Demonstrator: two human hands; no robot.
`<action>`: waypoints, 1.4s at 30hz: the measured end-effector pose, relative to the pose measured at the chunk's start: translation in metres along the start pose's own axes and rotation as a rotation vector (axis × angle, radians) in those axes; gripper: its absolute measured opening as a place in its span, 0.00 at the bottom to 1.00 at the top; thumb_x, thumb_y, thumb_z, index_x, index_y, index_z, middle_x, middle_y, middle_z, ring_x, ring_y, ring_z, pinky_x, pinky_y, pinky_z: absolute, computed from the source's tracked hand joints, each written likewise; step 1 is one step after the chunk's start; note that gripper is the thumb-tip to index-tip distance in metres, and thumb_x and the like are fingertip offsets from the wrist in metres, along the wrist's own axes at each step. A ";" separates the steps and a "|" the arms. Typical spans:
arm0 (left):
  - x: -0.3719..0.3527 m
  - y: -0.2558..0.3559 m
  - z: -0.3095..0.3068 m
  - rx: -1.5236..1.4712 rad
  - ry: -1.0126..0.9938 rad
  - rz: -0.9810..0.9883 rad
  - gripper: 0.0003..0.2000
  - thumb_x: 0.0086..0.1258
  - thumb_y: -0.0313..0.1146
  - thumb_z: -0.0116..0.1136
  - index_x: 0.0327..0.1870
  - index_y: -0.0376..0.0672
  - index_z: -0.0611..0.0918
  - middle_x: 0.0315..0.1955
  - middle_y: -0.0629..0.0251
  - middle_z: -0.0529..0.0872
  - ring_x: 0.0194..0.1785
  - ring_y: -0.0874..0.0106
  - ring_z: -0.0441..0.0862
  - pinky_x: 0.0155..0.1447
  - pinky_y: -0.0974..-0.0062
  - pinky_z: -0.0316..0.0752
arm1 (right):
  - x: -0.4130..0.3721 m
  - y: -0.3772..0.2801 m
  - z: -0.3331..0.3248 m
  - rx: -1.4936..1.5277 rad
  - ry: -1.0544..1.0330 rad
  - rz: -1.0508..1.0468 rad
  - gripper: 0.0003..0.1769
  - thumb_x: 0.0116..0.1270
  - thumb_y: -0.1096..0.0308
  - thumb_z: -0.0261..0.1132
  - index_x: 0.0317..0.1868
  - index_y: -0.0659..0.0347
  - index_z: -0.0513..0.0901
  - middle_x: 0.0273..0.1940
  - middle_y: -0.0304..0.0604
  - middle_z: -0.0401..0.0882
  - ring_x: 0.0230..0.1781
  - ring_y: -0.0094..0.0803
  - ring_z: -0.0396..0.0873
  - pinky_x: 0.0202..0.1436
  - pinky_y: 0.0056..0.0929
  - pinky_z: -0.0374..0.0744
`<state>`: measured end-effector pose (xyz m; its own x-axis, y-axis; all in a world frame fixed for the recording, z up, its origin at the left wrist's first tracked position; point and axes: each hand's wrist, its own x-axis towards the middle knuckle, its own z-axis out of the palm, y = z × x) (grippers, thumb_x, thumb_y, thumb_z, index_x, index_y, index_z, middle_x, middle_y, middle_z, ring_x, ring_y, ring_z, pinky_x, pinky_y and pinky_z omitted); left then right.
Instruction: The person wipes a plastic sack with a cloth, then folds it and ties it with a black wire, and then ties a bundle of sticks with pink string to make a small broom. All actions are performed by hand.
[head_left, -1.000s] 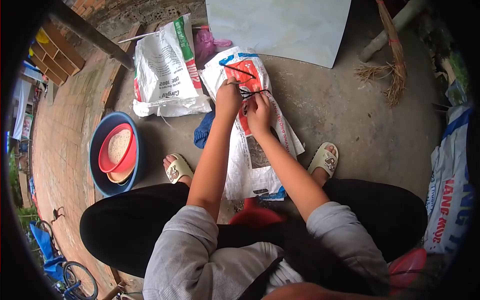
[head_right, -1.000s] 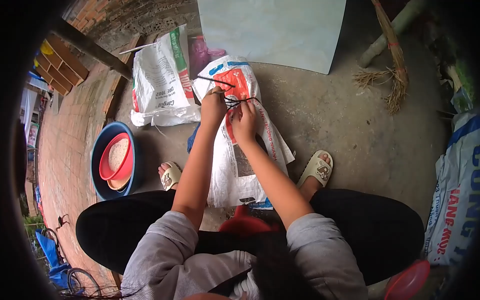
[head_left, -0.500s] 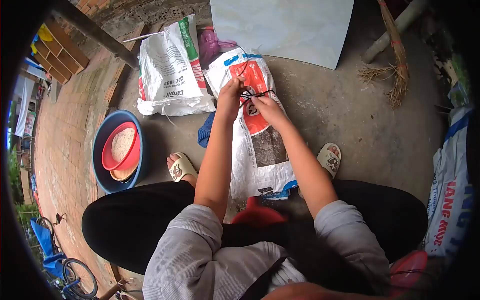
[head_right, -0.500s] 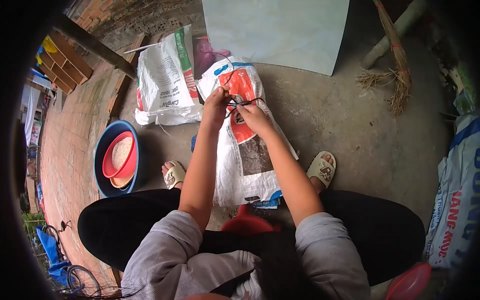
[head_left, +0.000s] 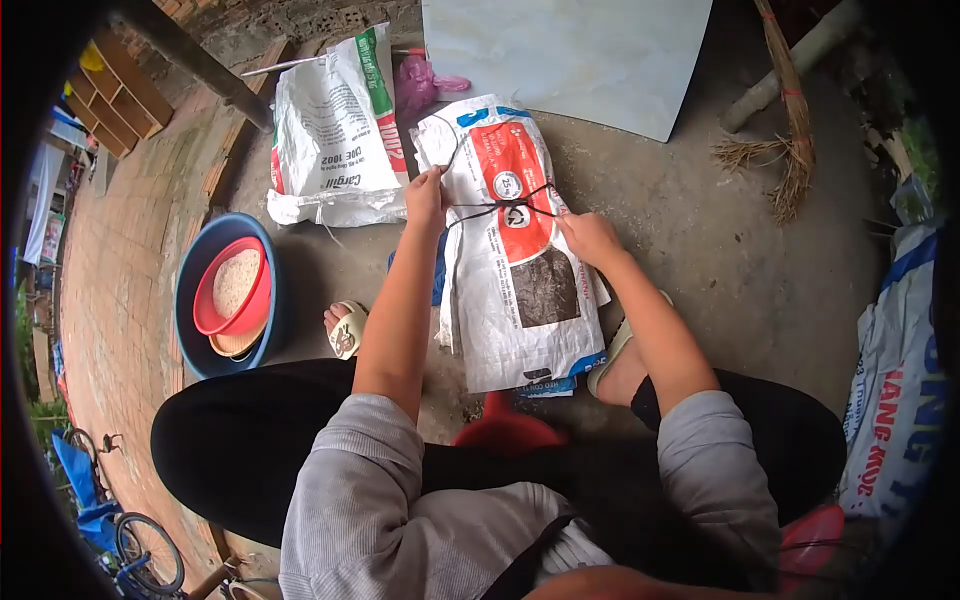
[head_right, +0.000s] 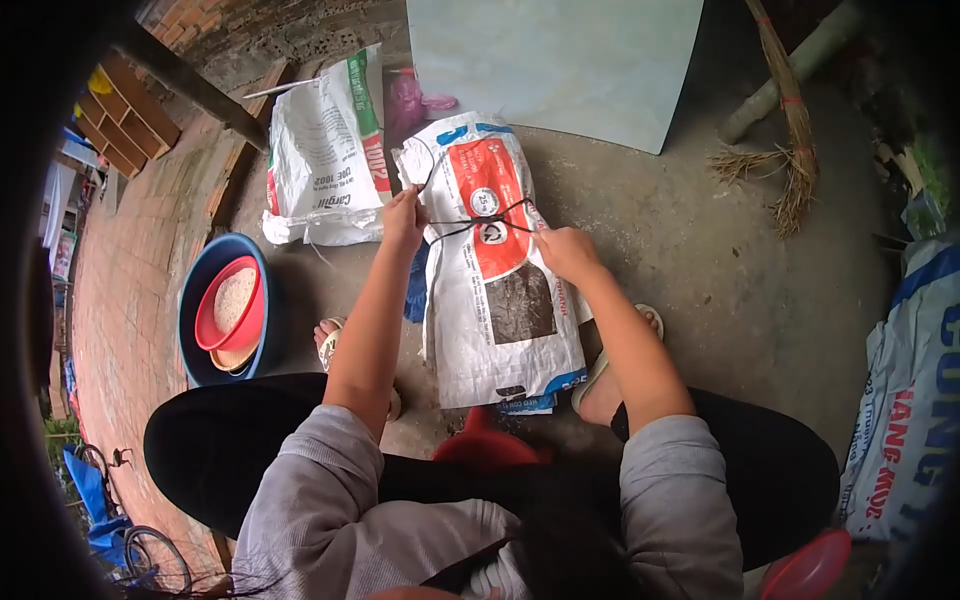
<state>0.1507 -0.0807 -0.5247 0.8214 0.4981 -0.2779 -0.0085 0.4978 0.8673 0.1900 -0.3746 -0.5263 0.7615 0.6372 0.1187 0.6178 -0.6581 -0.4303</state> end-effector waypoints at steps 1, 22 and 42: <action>0.004 -0.013 -0.009 -0.026 0.108 -0.018 0.11 0.72 0.35 0.51 0.41 0.35 0.79 0.12 0.74 0.64 0.13 0.81 0.59 0.17 0.79 0.55 | -0.003 0.008 0.006 0.023 0.019 -0.040 0.20 0.68 0.55 0.51 0.28 0.62 0.79 0.25 0.57 0.78 0.28 0.56 0.78 0.34 0.51 0.75; -0.002 -0.071 -0.038 0.152 0.451 0.188 0.16 0.69 0.40 0.53 0.46 0.35 0.76 0.39 0.61 0.80 0.37 0.72 0.75 0.42 0.76 0.71 | 0.026 0.094 -0.020 0.614 -0.165 0.595 0.30 0.61 0.49 0.62 0.61 0.53 0.71 0.58 0.43 0.72 0.53 0.35 0.72 0.50 0.40 0.72; -0.020 0.085 0.059 0.168 -0.394 -0.033 0.28 0.62 0.40 0.64 0.59 0.36 0.69 0.48 0.60 0.81 0.47 0.69 0.81 0.49 0.72 0.77 | 0.067 -0.054 -0.109 1.495 0.110 0.317 0.25 0.57 0.65 0.71 0.53 0.64 0.74 0.44 0.46 0.80 0.42 0.35 0.81 0.44 0.37 0.80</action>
<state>0.1675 -0.0903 -0.4211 0.9750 0.1587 -0.1557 0.0875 0.3699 0.9249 0.2294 -0.3402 -0.3980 0.8716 0.4769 -0.1139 -0.2733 0.2797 -0.9204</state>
